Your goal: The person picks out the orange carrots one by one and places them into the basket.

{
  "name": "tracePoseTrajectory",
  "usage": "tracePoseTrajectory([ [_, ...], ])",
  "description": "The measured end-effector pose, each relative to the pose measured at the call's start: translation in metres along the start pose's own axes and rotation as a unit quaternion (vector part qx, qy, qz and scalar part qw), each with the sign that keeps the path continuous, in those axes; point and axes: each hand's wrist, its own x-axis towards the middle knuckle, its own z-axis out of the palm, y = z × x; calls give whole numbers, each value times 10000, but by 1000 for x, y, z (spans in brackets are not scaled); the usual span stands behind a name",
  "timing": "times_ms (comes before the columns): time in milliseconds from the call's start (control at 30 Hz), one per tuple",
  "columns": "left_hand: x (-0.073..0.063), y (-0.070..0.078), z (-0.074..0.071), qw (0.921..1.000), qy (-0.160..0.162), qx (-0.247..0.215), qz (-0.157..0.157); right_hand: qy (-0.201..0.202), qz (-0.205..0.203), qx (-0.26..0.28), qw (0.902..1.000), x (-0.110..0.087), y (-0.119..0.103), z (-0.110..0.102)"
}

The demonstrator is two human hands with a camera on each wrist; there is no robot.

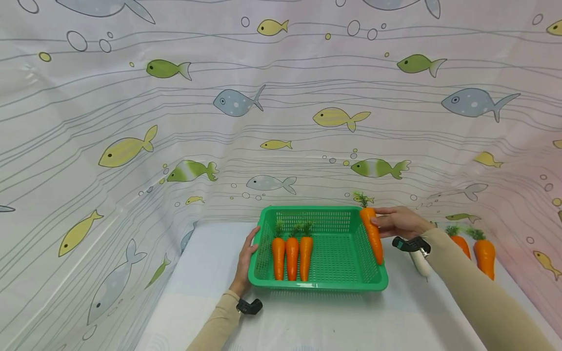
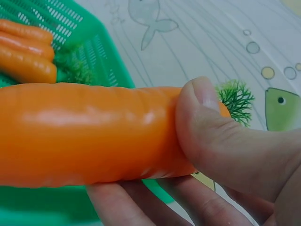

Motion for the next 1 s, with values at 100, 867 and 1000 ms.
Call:
tracePoseTrajectory([
  [100, 0, 0, 0, 10000, 14, 13, 16, 67, 12, 70, 10000, 4, 0, 4],
  [867, -1, -1, -2, 10000, 45, 33, 54, -228, -331, 291, 9988, 31, -9, 44],
  [1000, 0, -1, -1, 10000, -15, 91, 17, -216, -392, 366, 9983, 41, -4, 52],
])
